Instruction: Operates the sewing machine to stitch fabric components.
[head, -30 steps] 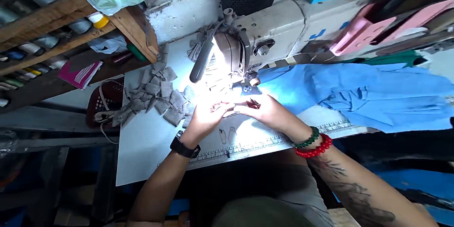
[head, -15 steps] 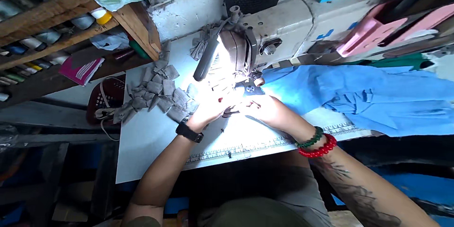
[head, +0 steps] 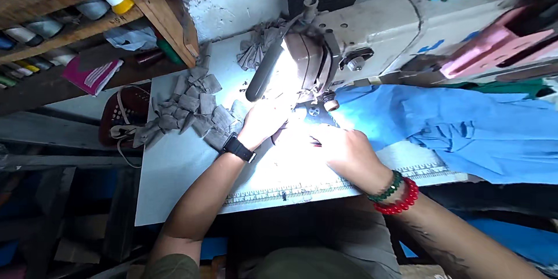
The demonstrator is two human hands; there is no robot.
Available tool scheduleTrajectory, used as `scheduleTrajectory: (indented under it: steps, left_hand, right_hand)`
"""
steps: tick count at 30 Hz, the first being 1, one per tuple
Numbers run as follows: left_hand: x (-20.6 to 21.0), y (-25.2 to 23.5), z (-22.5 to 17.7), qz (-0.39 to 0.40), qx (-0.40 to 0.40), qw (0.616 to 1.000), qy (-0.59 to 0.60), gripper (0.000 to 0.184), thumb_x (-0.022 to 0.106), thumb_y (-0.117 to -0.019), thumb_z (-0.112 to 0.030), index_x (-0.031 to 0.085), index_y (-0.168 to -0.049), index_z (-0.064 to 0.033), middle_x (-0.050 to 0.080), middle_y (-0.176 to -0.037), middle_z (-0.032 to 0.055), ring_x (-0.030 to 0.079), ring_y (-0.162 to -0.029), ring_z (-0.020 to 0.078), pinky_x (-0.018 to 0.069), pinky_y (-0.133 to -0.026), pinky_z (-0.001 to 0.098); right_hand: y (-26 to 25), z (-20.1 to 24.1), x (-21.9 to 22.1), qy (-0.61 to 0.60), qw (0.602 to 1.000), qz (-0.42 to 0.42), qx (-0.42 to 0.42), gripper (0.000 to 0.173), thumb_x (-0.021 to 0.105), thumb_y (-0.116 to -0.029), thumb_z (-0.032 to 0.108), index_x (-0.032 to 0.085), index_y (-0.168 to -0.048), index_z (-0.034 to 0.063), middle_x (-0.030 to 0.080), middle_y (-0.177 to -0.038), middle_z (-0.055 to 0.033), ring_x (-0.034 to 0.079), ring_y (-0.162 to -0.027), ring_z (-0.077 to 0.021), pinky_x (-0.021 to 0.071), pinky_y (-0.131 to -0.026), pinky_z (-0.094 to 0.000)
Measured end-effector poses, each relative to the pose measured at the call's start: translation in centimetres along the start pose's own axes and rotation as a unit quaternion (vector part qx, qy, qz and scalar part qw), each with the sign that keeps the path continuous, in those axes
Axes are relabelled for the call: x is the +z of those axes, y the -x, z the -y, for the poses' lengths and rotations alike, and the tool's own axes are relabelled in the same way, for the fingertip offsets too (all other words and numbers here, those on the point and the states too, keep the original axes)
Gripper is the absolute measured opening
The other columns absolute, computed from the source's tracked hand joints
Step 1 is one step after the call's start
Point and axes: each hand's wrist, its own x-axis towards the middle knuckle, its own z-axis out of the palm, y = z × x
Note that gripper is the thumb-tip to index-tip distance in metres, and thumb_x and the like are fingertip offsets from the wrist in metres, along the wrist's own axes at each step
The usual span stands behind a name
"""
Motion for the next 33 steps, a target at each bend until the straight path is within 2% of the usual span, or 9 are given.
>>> scheduleTrajectory:
  steps: [6,10,14,17,19,21,23,26,33]
  left_hand:
    - [0.3,-0.7,1.0,0.000,0.011,1.000,0.014,0.023,0.064,-0.0999,-0.027,0.069,-0.100,-0.0047,0.067,-0.076,0.0071,0.066,-0.066,0.0171,0.0564,-0.064,0.0404]
    - [-0.4,-2.3,1.3,-0.038,0.031,0.998,-0.040,0.028,0.063,-0.0993,-0.030,0.070,-0.111,-0.0051,0.070,-0.096,0.0119,0.068,-0.089,0.0248,0.0543,-0.080,0.0490]
    - [-1.4,-4.0,4.8,-0.038,-0.011,0.996,-0.076,0.032,0.073,-0.0896,-0.039,0.070,-0.099,-0.0088,0.070,-0.093,0.0105,0.068,-0.090,0.0258,0.0557,-0.081,0.0529]
    - [-4.9,-0.8,3.6,0.038,0.044,0.997,-0.053,0.030,0.069,-0.0965,-0.032,0.067,-0.092,-0.0020,0.065,-0.084,0.0133,0.063,-0.079,0.0262,0.0510,-0.074,0.0500]
    - [-5.9,1.9,3.7,0.050,0.101,0.993,-0.046,0.026,0.070,-0.0957,-0.023,0.063,-0.079,-0.0041,0.060,-0.073,0.0104,0.058,-0.066,0.0225,0.0475,-0.062,0.0438]
    - [-5.9,3.0,3.5,0.059,0.099,0.993,-0.032,0.027,0.072,-0.0952,-0.021,0.063,-0.075,-0.0058,0.057,-0.066,0.0062,0.054,-0.060,0.0172,0.0457,-0.058,0.0378]
    - [-6.0,4.3,2.2,0.060,0.064,0.996,-0.010,0.026,0.070,-0.0964,-0.018,0.063,-0.076,-0.0041,0.056,-0.065,0.0062,0.053,-0.059,0.0155,0.0444,-0.057,0.0348]
    - [-6.2,6.4,0.1,0.031,0.041,0.999,0.007,0.023,0.068,-0.0965,-0.010,0.061,-0.077,-0.0016,0.054,-0.065,0.0087,0.050,-0.057,0.0168,0.0417,-0.055,0.0340]
    - [-5.8,6.7,0.3,-0.004,0.064,0.998,0.025,0.019,0.070,-0.0938,-0.007,0.062,-0.078,-0.0012,0.055,-0.066,0.0083,0.051,-0.056,0.0156,0.0430,-0.054,0.0323]
  right_hand:
    - [-0.3,0.0,0.3,0.034,0.999,-0.004,-0.022,0.014,0.068,-0.0923,0.017,0.076,-0.100,0.0088,0.072,-0.084,-0.0107,0.070,-0.072,-0.0312,0.0531,-0.057,-0.0498]
    - [-1.3,0.2,0.1,0.052,0.998,0.017,-0.033,0.013,0.064,-0.0957,0.014,0.074,-0.094,0.0072,0.066,-0.077,-0.0104,0.067,-0.071,-0.0298,0.0508,-0.058,-0.0468]
    - [0.4,1.0,-0.2,0.099,0.994,0.040,-0.021,0.041,0.053,-0.1018,0.039,0.070,-0.107,0.0017,0.066,-0.083,-0.0156,0.067,-0.067,-0.0329,0.0501,-0.053,-0.0474]
    - [1.4,1.7,-1.1,0.076,0.996,0.052,0.011,0.074,0.048,-0.0970,0.066,0.064,-0.118,-0.0033,0.069,-0.092,-0.0214,0.069,-0.069,-0.0368,0.0538,-0.055,-0.0513]
    - [1.2,2.0,-1.0,0.063,0.997,0.034,-0.021,0.055,0.048,-0.1033,0.050,0.068,-0.108,-0.0003,0.066,-0.092,-0.0200,0.068,-0.070,-0.0364,0.0524,-0.054,-0.0504]
    - [0.4,2.5,-0.6,0.057,0.995,0.011,-0.078,0.021,0.057,-0.0994,0.016,0.071,-0.100,0.0008,0.065,-0.093,-0.0210,0.068,-0.076,-0.0382,0.0532,-0.057,-0.0502]
    - [-0.7,3.1,-0.3,0.045,0.994,0.005,-0.103,0.016,0.060,-0.0951,0.004,0.071,-0.105,-0.0020,0.067,-0.103,-0.0245,0.068,-0.094,-0.0420,0.0562,-0.072,-0.0536]
    - [-2.3,4.2,0.6,-0.024,0.995,-0.020,-0.094,0.023,0.059,-0.0970,0.005,0.072,-0.115,-0.0020,0.069,-0.115,-0.0250,0.066,-0.110,-0.0427,0.0545,-0.090,-0.0577]
    - [-4.3,6.4,2.4,-0.023,0.996,-0.040,-0.072,0.020,0.059,-0.0992,0.010,0.070,-0.114,0.0001,0.069,-0.107,-0.0215,0.069,-0.097,-0.0389,0.0568,-0.075,-0.0533]
